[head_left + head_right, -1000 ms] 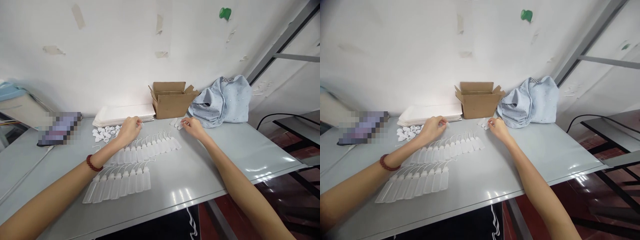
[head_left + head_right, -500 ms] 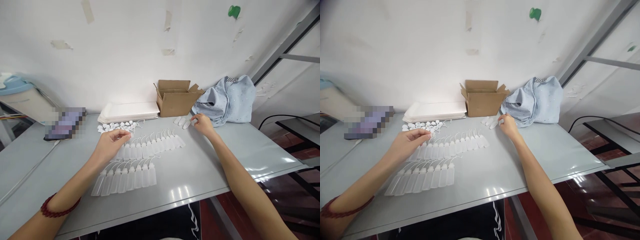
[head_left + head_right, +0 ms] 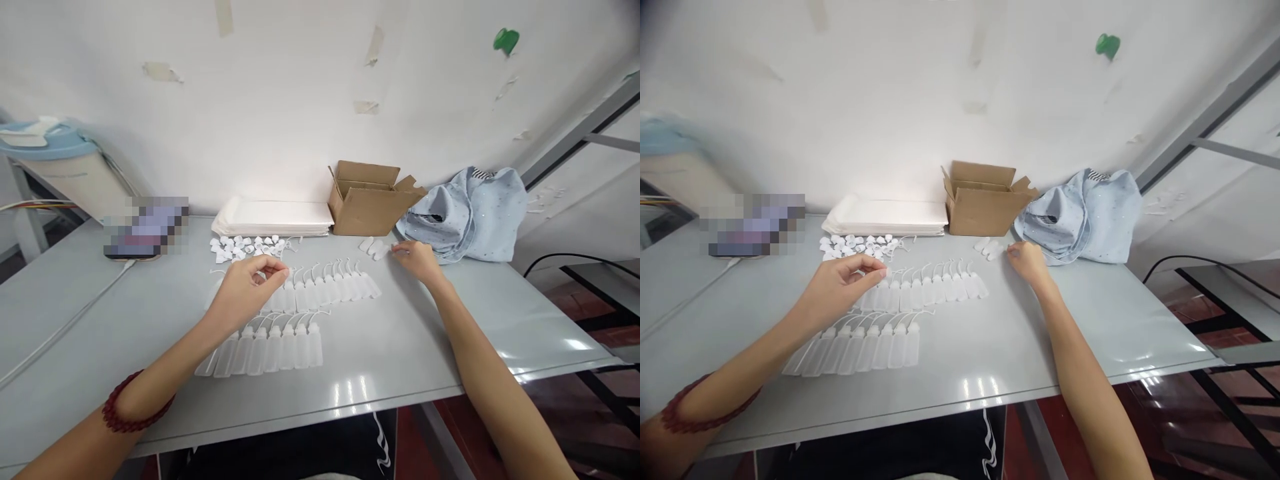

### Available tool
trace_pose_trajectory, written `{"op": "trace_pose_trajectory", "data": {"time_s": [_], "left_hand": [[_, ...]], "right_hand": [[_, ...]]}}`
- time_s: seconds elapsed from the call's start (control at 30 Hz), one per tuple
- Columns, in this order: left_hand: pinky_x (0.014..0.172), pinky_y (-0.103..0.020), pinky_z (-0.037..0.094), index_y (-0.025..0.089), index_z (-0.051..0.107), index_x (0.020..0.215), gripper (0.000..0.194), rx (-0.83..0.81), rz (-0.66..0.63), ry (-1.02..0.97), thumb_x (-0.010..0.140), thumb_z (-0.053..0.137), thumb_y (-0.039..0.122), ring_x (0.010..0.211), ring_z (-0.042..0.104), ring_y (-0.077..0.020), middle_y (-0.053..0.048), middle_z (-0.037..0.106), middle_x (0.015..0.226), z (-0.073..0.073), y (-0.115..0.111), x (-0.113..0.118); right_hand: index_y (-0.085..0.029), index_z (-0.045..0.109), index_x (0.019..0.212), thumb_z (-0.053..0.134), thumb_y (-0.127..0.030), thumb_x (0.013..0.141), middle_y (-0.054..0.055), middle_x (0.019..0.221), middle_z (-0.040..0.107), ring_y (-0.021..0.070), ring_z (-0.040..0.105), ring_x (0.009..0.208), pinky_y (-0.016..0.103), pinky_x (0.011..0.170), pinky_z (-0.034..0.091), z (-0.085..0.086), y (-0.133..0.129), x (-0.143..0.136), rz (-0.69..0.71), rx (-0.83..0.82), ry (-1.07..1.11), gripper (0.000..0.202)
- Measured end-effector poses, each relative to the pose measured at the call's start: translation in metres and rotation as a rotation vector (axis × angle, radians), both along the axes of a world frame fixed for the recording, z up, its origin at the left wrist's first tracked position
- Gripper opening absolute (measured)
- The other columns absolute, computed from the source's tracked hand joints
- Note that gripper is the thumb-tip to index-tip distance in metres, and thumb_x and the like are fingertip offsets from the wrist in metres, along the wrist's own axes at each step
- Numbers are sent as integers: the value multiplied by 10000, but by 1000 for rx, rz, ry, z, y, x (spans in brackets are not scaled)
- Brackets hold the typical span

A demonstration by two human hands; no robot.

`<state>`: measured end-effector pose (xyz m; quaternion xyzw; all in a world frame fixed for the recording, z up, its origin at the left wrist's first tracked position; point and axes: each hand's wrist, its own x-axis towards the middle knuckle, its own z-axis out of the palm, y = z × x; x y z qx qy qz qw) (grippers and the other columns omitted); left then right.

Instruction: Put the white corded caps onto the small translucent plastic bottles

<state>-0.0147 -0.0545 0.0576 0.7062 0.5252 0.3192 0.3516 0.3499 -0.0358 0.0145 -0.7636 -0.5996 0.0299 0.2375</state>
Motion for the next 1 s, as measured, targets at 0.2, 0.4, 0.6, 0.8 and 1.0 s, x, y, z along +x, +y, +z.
{"op": "trace_pose_trajectory", "data": {"time_s": [0.2,0.4,0.6,0.8,1.0], "left_hand": [[447,-232,356,215,651,742,161,-21,-30,-4,785,573,349,543,525,-133,9,643,700,1,-5,4],[545,-247,437,205,652,751,171,9,-127,-48,807,554,334,601,561,-144,3,650,704,-2,-14,11],[586,-243,445,214,656,783,162,25,-231,-38,835,540,315,667,571,-145,6,662,752,-5,-21,13],[614,-253,468,217,653,802,180,-14,-254,-57,847,532,342,707,599,-156,3,675,792,-4,-22,12],[602,-250,495,227,671,825,189,-100,-283,-156,846,541,361,729,630,-168,-2,695,817,0,-25,14]], "right_hand": [[-158,605,890,557,-204,782,96,919,701,225,671,888,350,820,501,16,-15,-46,17,157,197,127],[-213,581,915,705,-283,759,33,955,641,163,659,845,307,740,530,27,-60,-130,660,-92,1062,211],[-221,606,969,691,-256,788,22,945,617,142,617,882,327,831,502,24,-72,-146,745,-189,1124,203],[-223,599,976,680,-279,801,23,962,622,144,631,881,342,849,499,20,-71,-147,729,-172,1176,201],[-224,588,985,663,-261,817,23,974,629,154,649,912,351,856,510,23,-75,-150,762,-196,1209,187]]}}
